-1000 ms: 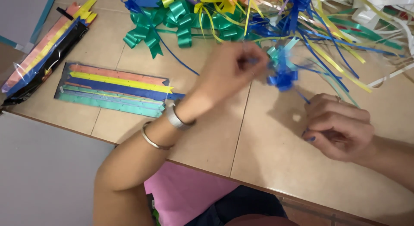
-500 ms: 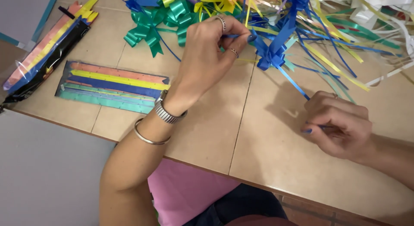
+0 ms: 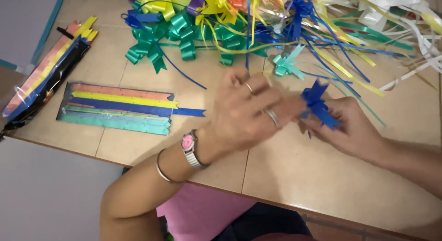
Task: The person ties multiple satin ribbons into bows by hand. They pick up ribbons of different colors, fold and loop them, and secure the center to form bows, placing each finished bow on the table among others.
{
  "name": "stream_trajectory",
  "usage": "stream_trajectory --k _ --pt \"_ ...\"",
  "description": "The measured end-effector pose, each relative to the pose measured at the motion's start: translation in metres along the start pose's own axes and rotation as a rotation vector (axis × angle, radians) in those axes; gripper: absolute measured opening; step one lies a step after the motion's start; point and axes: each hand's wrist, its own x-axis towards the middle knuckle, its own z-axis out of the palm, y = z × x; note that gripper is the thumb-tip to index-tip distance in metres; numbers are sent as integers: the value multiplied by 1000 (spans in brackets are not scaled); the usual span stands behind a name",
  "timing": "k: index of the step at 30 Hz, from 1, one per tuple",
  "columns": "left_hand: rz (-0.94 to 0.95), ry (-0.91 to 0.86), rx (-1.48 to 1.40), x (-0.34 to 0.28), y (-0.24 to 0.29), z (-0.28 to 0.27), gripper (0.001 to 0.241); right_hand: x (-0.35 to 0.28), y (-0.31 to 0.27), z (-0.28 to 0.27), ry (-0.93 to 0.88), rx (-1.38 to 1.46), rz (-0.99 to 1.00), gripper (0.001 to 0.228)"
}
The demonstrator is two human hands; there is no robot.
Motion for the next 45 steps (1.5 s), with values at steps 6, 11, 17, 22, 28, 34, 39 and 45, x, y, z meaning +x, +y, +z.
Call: stream_trajectory --k 6,11,17,22,28,34,39,45 --pt "153 -102 -233 1 7 0 29 -2 20 -1 137 144 -7 16" --pt "-116 -198 -404 3 -8 -9 30 -5 23 4 164 100 -45 24" --pt "-557 -349 -597 9 -12 -10 30 0 10 2 134 107 -74 22" --pt "-661 -467 -734 -1 -7 -1 40 1 13 0 90 99 -134 19" --pt "-662 -552 -801 -9 -8 11 47 1 7 1 55 160 -111 17" --pt "-630 -449 -782 1 -9 0 35 -5 18 -2 22 112 -55 25" --pt "-671 -251 -869 4 -8 -3 32 3 10 4 -211 744 -118 27" --pt "-725 -192 -885 -3 -3 0 28 -3 30 9 -14 540 81 24"
